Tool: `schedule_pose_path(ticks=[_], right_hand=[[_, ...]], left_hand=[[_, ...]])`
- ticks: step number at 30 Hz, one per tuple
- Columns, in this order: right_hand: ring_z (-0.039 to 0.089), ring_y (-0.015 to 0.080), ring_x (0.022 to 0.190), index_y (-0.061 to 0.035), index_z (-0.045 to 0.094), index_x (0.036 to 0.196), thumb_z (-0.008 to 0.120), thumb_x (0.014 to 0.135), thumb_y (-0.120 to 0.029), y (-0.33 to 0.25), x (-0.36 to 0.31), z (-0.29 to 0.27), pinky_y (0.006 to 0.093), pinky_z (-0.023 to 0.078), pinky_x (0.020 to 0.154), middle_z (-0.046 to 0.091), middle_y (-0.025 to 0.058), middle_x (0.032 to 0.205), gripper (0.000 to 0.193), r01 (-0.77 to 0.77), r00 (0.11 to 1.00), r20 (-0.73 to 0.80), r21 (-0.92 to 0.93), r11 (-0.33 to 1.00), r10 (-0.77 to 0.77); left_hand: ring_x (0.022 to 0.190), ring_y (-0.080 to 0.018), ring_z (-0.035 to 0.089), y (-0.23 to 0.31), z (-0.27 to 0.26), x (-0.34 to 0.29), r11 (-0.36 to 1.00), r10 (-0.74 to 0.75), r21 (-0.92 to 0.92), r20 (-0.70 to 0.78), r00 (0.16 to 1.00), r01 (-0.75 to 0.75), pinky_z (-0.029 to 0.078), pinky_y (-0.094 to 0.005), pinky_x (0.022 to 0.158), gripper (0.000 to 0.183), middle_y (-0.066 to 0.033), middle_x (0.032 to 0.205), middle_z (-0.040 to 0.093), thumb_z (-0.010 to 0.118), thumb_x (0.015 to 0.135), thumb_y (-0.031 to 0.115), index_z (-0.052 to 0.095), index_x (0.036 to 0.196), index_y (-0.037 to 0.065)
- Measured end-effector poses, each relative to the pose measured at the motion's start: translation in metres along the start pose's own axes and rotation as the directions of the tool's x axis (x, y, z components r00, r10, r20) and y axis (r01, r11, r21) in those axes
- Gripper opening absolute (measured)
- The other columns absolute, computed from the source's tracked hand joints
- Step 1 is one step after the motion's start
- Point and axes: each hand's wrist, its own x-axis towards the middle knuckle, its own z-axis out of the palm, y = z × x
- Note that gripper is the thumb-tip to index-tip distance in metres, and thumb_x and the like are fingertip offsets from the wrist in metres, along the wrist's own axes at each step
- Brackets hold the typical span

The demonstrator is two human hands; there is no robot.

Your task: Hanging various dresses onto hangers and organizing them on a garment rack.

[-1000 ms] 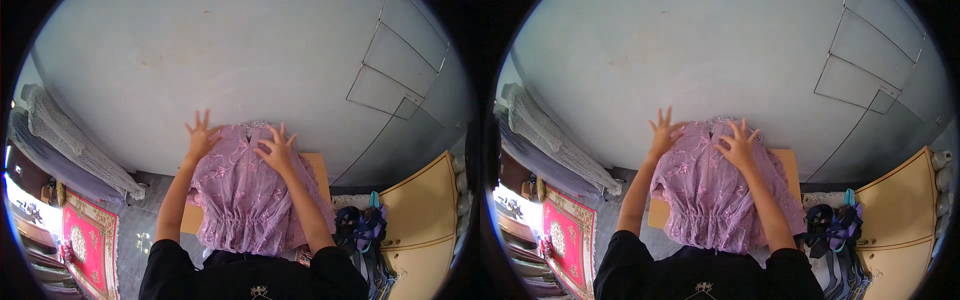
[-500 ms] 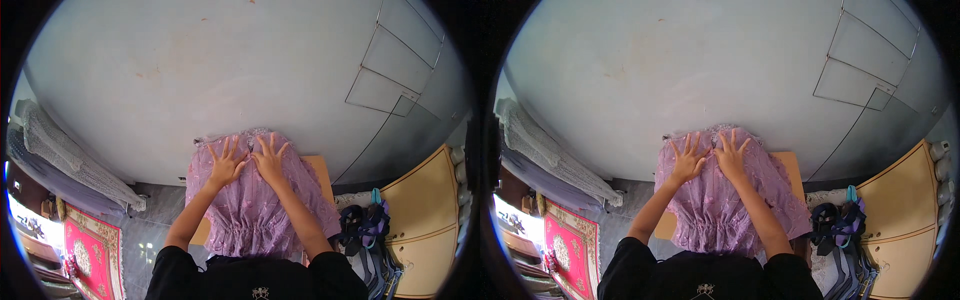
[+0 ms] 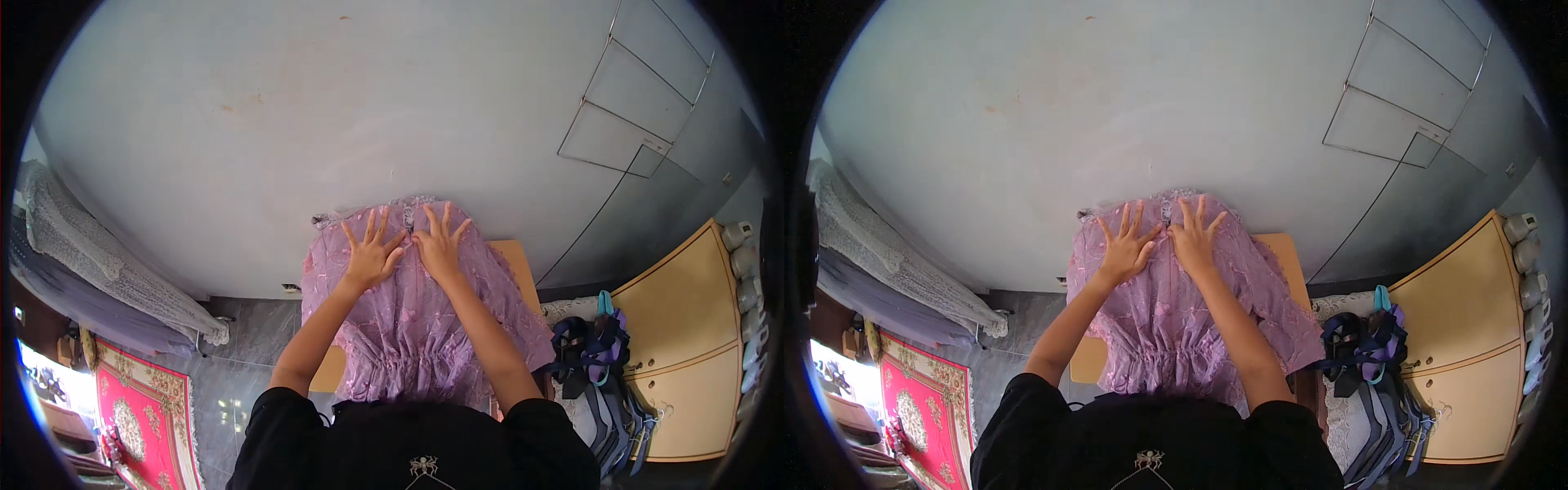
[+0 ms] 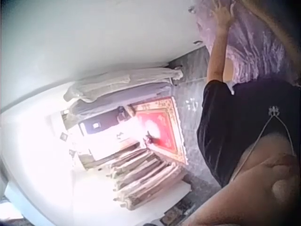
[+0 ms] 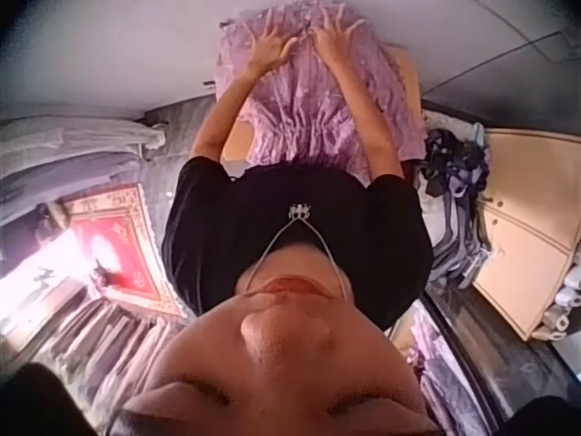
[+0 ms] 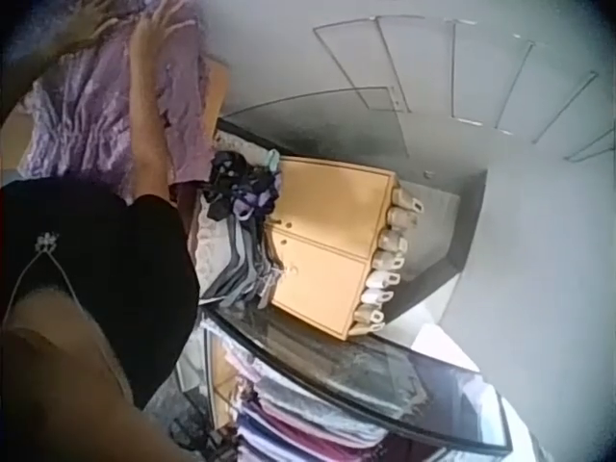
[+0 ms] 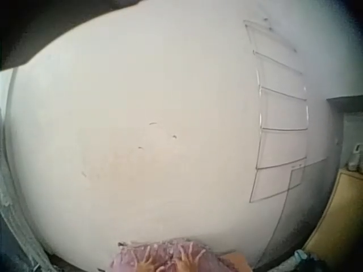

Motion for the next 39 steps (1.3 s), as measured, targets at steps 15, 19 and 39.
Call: schedule_pose_path(ticks=[15, 19, 39], right_hand=[[0.016, 0.0395, 0.131, -0.0109, 0.060, 0.077, 0.057, 0.081, -0.028, 0.002, 0.001, -0.010, 0.0743, 0.002, 0.091, 0.037, 0.0061, 0.132, 0.017, 0.044, 0.988, -0.146, -0.002, 0.999, -0.043], [0.013, 0.0417, 0.131, -0.0134, 0.064, 0.082, 0.061, 0.078, -0.031, 0.004, -0.001, -0.014, 0.0746, 0.002, 0.091, 0.035, 0.0058, 0.133, 0.018, 0.012, 0.999, -0.049, 0.101, 0.995, -0.007], [0.016, 0.0357, 0.132, -0.0135, 0.066, 0.074, 0.061, 0.077, -0.027, 0.011, 0.016, -0.011, 0.0727, 0.002, 0.094, 0.041, 0.0026, 0.130, 0.014, 0.169, 0.984, -0.072, 0.082, 0.982, -0.164]], left_hand=[[0.136, -0.0327, 0.000, -0.009, -0.015, 0.043, 0.999, -0.017, -0.035, -0.017, 1.000, 0.016, -0.008, -0.0718, 0.090, 0.042, -0.0096, 0.148, 0.007, 0.023, 0.095, 0.038, 0.053, 0.122, 0.029], [0.136, -0.0328, 0.000, -0.010, -0.014, 0.047, 0.998, -0.036, -0.044, 0.030, 0.999, 0.037, -0.007, -0.0723, 0.090, 0.043, -0.0099, 0.148, 0.007, 0.021, 0.095, 0.038, 0.053, 0.121, 0.029], [0.136, -0.0348, 0.000, -0.024, -0.016, 0.047, 0.996, -0.063, -0.060, -0.018, 0.998, 0.061, -0.008, -0.0741, 0.087, 0.037, -0.0125, 0.147, 0.009, 0.035, 0.092, 0.040, 0.057, 0.118, 0.026]])
